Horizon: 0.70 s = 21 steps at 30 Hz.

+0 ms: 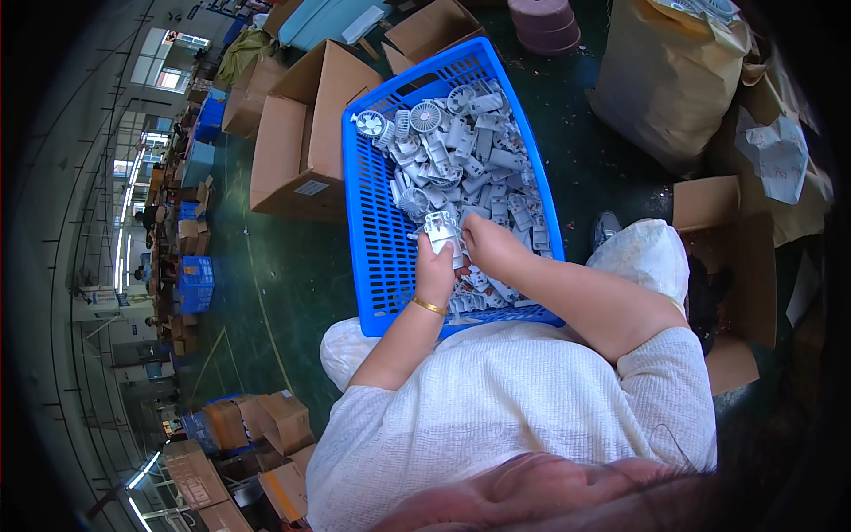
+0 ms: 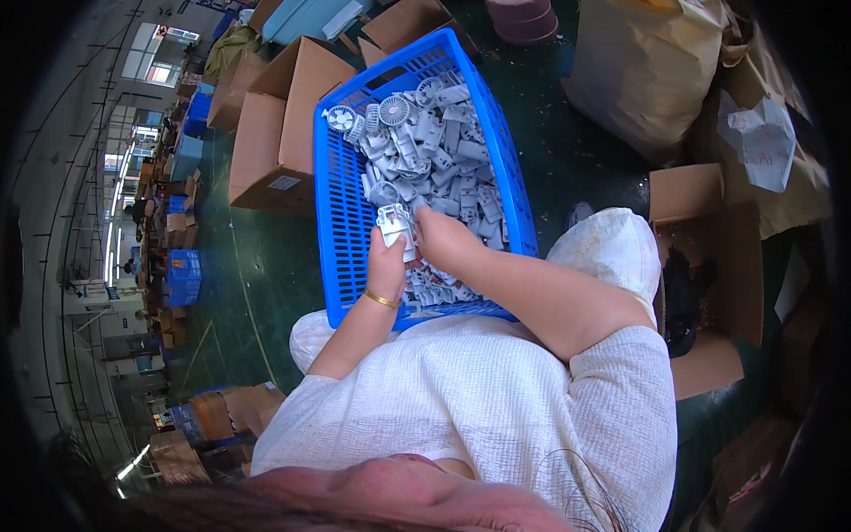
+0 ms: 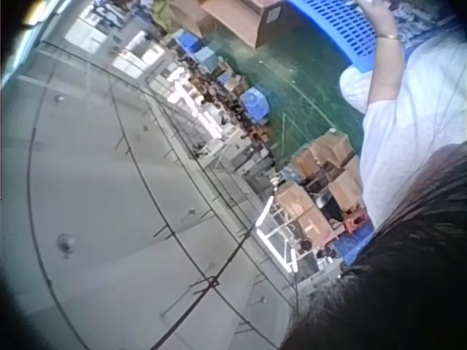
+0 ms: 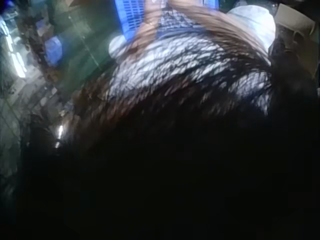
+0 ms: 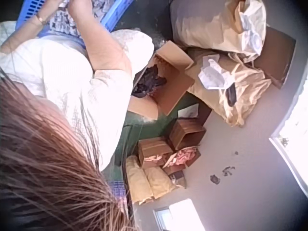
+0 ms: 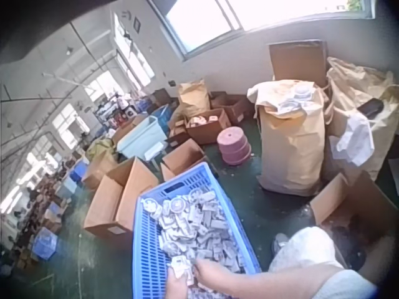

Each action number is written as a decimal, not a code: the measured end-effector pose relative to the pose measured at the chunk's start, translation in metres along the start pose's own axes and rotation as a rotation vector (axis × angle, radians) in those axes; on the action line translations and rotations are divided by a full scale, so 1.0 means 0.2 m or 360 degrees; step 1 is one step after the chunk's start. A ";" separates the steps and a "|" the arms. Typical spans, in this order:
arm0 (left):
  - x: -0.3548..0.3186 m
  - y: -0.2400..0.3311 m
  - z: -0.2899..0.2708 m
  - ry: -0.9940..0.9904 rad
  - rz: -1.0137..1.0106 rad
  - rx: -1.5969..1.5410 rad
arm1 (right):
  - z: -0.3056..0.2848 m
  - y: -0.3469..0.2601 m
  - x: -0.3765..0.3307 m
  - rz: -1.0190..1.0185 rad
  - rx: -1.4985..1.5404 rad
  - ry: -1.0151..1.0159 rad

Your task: The person takes plastic casing parts and small components from a blue basket, fits them together by hand and with a hand tool, and tosses the assembled pieces into a cardboard box.

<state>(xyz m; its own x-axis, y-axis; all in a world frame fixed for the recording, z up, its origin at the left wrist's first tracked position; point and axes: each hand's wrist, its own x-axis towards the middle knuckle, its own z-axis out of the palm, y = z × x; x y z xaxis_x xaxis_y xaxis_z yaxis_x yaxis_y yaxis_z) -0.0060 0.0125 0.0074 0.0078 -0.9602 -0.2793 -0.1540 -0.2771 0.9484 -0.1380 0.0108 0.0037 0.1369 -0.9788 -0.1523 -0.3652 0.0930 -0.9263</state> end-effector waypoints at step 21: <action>-0.02 -0.02 -0.02 0.0032 0.0144 0.0156 | -0.01 0.05 0.04 -0.0287 -0.0207 -0.0185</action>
<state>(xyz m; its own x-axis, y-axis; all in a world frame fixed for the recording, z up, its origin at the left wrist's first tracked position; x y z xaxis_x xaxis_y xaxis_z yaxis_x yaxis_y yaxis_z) -0.0016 0.0166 0.0046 0.0094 -0.9819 -0.1891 -0.2505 -0.1854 0.9502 -0.1430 0.0035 -0.0053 0.3128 -0.9492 -0.0342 -0.4398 -0.1129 -0.8910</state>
